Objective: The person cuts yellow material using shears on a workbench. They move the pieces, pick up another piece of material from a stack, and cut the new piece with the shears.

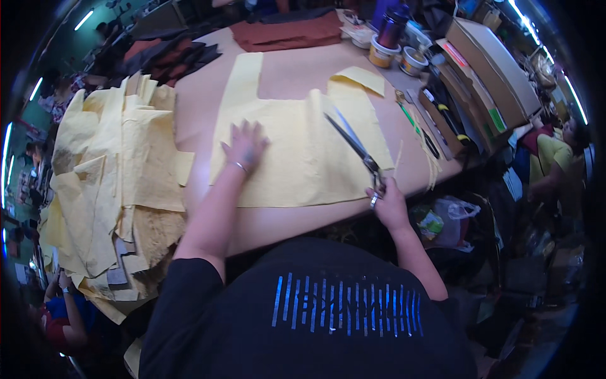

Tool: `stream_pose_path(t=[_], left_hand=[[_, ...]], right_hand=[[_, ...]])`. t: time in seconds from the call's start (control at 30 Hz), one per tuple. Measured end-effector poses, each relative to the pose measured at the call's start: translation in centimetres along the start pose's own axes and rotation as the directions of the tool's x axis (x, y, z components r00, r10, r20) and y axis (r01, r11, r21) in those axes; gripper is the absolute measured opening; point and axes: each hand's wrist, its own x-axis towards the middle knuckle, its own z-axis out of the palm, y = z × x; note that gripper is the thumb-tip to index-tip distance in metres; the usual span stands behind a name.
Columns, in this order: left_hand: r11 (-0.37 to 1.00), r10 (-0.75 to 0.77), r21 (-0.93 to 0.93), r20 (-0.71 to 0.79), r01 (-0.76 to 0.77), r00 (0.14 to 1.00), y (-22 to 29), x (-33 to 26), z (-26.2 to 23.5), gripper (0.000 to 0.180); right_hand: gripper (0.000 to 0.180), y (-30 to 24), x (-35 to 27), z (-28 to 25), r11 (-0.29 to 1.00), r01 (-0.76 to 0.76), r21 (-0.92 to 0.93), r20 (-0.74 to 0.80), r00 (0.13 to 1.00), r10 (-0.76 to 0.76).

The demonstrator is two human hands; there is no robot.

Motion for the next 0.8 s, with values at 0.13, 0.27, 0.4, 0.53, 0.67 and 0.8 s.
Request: stream_pose_path(t=[0.13, 0.27, 0.4, 0.53, 0.67, 0.8], left_hand=[[0.994, 0.042, -0.095, -0.095, -0.051, 0.995, -1.3, -2.4, 0.2, 0.055], [0.987, 0.042, -0.149, -0.108, -0.058, 0.993, -3.0, -3.6, 0.1, 0.056], [0.988, -0.018, -0.152, -0.127, -0.001, 0.992, -4.5, -5.1, 0.5, 0.057], [0.99, -0.057, -0.135, -0.097, 0.044, 0.994, -5.4, -7.1, -0.2, 0.057], [0.992, -0.083, -0.093, 0.012, 0.083, 0.997, -5.0, -10.6, -3.5, 0.054], [0.998, -0.04, -0.038, 0.029, 0.041, 0.999, -4.2, -10.5, -4.9, 0.032]], right_hand=[[0.043, -0.1, -0.9, 2.5, 0.994, 0.033, -0.109, -0.128, 0.991, -0.047], [0.049, -0.9, -1.8, 3.6, 0.971, 0.036, -0.236, -0.207, 0.975, -0.086], [0.05, -1.0, -2.4, 3.8, 0.976, -0.012, -0.218, -0.203, 0.979, -0.034], [0.044, 0.1, -4.0, 2.9, 0.982, -0.058, -0.182, -0.228, 0.974, 0.016], [0.035, -0.4, -5.6, -0.4, 0.972, -0.189, -0.137, -0.145, 0.975, 0.17], [0.039, 1.4, -4.0, -1.9, 0.998, -0.048, -0.047, -0.174, 0.984, 0.039]])
